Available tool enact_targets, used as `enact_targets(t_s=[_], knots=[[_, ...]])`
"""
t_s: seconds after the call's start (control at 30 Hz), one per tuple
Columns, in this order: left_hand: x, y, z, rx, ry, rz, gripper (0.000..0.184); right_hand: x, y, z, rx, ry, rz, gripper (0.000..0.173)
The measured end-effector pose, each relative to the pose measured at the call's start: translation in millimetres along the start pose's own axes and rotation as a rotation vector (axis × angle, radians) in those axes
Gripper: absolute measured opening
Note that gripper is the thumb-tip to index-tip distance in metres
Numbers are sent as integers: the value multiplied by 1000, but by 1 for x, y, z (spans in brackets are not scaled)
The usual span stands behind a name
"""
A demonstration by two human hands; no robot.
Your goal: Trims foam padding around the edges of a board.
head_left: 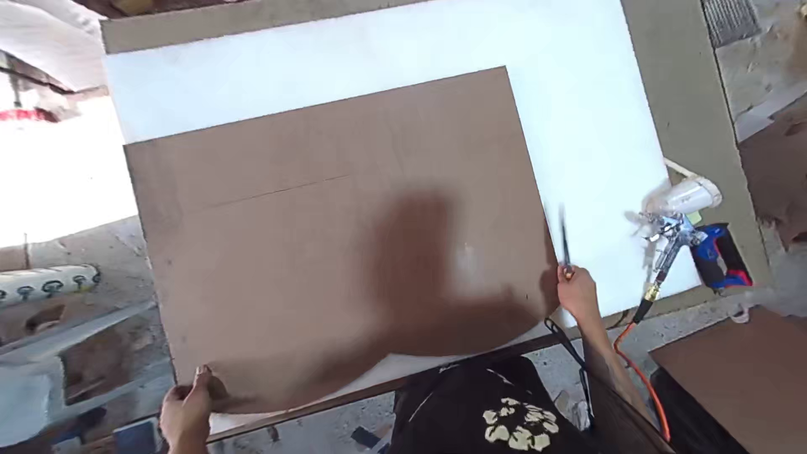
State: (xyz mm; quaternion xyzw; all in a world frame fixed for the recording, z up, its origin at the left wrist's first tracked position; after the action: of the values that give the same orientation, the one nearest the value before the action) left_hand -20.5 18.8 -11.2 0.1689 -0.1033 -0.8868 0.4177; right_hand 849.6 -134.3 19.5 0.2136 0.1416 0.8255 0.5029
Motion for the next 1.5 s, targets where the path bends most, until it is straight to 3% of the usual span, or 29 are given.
enact_targets(t_s=[0.07, 0.13, 0.23, 0.3, 0.4, 0.5, 0.63, 0.8, 0.9, 1.0, 1.07, 1.13, 1.2, 1.3, 1.4, 1.5], knots=[[7, -11, 0, 49, 7, 8, 89, -27, 38, -32, -77, 4, 103, 50], [5, -20, -1, 38, 51, 51, 99, -23, 49, -51, -201, 33, 138, 59], [12, -7, -7, -14, 104, 94, 104, -6, 35, -47, -346, 56, 13, 42], [21, 7, -3, -44, 139, 80, 101, -4, 23, -43, -391, 60, -96, 40], [54, 33, 6, -64, 148, 48, 91, -9, 23, -36, -371, 64, -194, 45], [78, 7, 16, -49, 169, -8, 85, -11, 67, -34, -321, 56, -194, 45], [114, -27, 41, -20, 158, -27, 89, -31, 128, -67, -308, 48, -141, 42], [174, 7, 23, -42, 117, -14, 84, -60, 131, -74, -239, 80, -120, 44], [188, 6, 25, -43, 89, 5, 83, -71, 148, -62, -217, 70, -36, 35], [179, 3, 27, -48, -22, 9, 78, -54, 176, -34, -364, 63, -36, 35], [140, 22, 36, -145, -84, -128, 78, -36, 185, -18, -396, -2, -52, 34], [73, 57, 40, -201, -73, -388, 79, -19, 177, -13, -316, -198, 14, 44], [-12, 101, 18, -110, -51, -669, 67, 5, 153, -9, -230, -438, 138, 56], [-137, 174, -49, 155, 33, -1014, 60, 58, 101, 1, -93, -500, 326, 46], [-268, 240, -109, 353, 72, -1148, 59, 114, 29, 7, -163, -391, 460, 43], [-430, 294, -143, 414, 87, -1150, 55, 151, -54, -2, -179, -301, 487, 48]])
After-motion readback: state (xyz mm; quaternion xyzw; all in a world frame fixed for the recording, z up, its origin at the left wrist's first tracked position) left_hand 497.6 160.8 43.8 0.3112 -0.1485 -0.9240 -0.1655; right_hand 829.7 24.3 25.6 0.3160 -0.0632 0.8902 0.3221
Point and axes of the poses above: each hand's wrist, its own y-axis away from the middle knuckle, its own z-axis out of the back of the hand, x = y × z, the point moved 3 cm from there along -y, towards the middle knuckle, and after that the axes turned 3 degrees about -x, right-handed, at the moved point
